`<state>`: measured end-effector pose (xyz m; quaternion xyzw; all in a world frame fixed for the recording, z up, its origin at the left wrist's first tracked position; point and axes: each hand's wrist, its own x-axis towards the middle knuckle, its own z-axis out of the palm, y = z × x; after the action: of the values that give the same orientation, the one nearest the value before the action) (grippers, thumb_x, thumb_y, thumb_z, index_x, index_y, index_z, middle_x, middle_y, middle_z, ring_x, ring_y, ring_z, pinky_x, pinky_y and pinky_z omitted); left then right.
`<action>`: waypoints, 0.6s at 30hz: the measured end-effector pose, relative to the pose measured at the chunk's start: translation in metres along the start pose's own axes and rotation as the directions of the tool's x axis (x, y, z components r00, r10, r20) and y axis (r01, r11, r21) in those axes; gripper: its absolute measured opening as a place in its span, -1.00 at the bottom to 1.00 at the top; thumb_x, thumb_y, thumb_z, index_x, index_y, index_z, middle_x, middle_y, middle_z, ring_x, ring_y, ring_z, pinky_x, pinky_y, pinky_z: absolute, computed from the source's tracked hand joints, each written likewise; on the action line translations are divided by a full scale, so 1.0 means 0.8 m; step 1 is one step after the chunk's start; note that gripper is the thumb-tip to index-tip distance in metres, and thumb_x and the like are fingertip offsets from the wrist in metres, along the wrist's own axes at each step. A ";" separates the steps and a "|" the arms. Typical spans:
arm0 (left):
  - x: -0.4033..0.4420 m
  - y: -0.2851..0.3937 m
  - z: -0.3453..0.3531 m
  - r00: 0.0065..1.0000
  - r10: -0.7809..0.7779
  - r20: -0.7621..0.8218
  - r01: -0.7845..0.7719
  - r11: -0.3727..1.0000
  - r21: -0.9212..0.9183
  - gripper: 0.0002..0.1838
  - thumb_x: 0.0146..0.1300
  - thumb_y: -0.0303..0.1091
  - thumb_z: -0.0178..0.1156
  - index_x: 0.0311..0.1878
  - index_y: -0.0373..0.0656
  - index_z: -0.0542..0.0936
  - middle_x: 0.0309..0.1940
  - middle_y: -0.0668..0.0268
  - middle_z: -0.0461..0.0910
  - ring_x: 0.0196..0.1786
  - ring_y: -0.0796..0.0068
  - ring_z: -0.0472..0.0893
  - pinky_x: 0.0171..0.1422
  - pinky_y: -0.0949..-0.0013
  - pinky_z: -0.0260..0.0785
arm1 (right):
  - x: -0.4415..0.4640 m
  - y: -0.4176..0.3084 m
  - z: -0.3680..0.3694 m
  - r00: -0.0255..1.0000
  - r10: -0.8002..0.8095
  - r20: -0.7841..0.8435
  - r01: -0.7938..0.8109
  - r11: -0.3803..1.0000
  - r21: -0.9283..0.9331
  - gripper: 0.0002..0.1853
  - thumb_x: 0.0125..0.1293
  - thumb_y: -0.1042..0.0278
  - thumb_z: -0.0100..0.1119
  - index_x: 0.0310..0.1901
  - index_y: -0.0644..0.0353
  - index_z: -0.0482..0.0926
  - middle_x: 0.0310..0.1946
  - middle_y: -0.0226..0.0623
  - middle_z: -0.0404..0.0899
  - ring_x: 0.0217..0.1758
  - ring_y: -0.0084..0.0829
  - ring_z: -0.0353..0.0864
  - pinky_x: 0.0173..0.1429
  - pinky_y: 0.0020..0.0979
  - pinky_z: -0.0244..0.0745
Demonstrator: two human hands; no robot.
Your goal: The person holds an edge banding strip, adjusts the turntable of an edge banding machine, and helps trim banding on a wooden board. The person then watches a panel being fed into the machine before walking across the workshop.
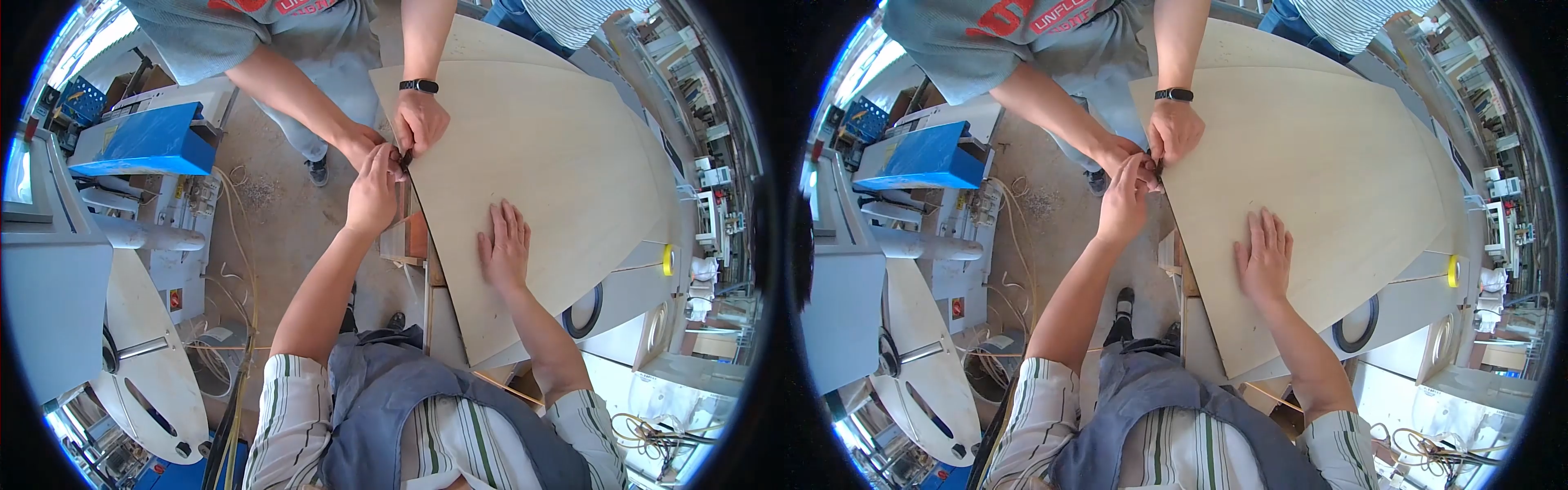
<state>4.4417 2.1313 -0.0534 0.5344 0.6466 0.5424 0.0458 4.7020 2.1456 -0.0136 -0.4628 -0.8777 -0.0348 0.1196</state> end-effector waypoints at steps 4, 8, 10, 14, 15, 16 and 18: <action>0.001 -0.009 0.010 0.993 -0.056 0.103 0.054 0.998 0.021 -0.56 0.18 -0.55 0.08 0.18 -0.24 0.42 -0.07 0.10 0.61 -0.19 0.03 0.61 -0.17 0.19 0.46 | 0.000 -0.002 -0.003 1.000 0.008 0.013 -0.008 1.000 -0.016 -0.47 0.31 0.26 0.10 0.27 0.24 0.31 0.34 -0.07 0.25 0.41 -0.07 0.19 0.42 -0.11 0.06; -0.002 -0.008 0.011 0.981 -0.119 0.152 0.119 0.993 0.006 -0.56 0.17 -0.54 0.09 0.17 -0.24 0.44 -0.08 0.09 0.62 -0.18 0.01 0.61 -0.16 0.19 0.47 | -0.001 -0.001 -0.001 1.000 0.003 0.009 -0.003 1.000 -0.013 -0.46 0.31 0.28 0.08 0.30 0.23 0.28 0.35 -0.08 0.24 0.42 -0.07 0.17 0.43 -0.13 0.06; -0.005 -0.005 0.010 0.972 -0.162 0.169 0.167 0.986 -0.017 -0.58 0.15 -0.53 0.10 0.14 -0.23 0.46 -0.09 0.10 0.62 -0.19 0.01 0.61 -0.16 0.19 0.47 | -0.001 0.001 0.000 1.000 -0.005 0.002 0.005 1.000 -0.003 -0.44 0.30 0.30 0.06 0.32 0.23 0.26 0.37 -0.09 0.22 0.43 -0.08 0.16 0.43 -0.15 0.06; -0.009 0.010 0.013 0.985 -0.165 0.043 0.162 0.985 0.063 -0.61 0.11 -0.52 0.13 0.07 -0.21 0.50 -0.17 0.13 0.63 -0.27 0.05 0.60 -0.21 0.20 0.46 | -0.001 -0.001 0.000 1.000 0.005 0.007 -0.005 1.000 -0.006 -0.46 0.31 0.26 0.09 0.29 0.22 0.29 0.36 -0.09 0.23 0.42 -0.07 0.17 0.43 -0.12 0.05; -0.010 0.012 0.014 0.987 -0.164 0.000 0.163 0.983 0.090 -0.62 0.10 -0.52 0.14 0.05 -0.20 0.51 -0.19 0.14 0.63 -0.29 0.07 0.60 -0.22 0.20 0.45 | -0.001 -0.001 0.000 1.000 0.008 0.010 -0.008 1.000 -0.007 -0.47 0.31 0.25 0.09 0.28 0.22 0.30 0.36 -0.08 0.23 0.41 -0.07 0.17 0.43 -0.11 0.04; -0.010 0.012 0.014 0.986 -0.164 0.001 0.164 0.982 0.089 -0.62 0.10 -0.52 0.14 0.05 -0.20 0.51 -0.19 0.14 0.63 -0.29 0.07 0.60 -0.22 0.20 0.45 | -0.002 -0.001 0.000 1.000 0.008 0.010 -0.008 1.000 -0.008 -0.47 0.31 0.25 0.09 0.28 0.22 0.30 0.36 -0.08 0.23 0.41 -0.07 0.17 0.43 -0.11 0.04; -0.009 0.011 0.016 0.994 -0.112 -0.008 0.111 0.972 0.205 -0.69 0.09 -0.51 0.18 -0.04 -0.17 0.53 -0.26 0.21 0.63 -0.29 0.12 0.59 -0.22 0.24 0.44 | -0.002 0.000 0.001 1.000 0.005 0.009 -0.005 1.000 0.000 -0.46 0.30 0.25 0.10 0.29 0.21 0.30 0.36 -0.09 0.23 0.42 -0.07 0.17 0.43 -0.11 0.04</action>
<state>4.4581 2.1328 -0.0558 0.5000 0.7282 0.4682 0.0220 4.7026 2.1445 -0.0145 -0.4650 -0.8771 -0.0326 0.1156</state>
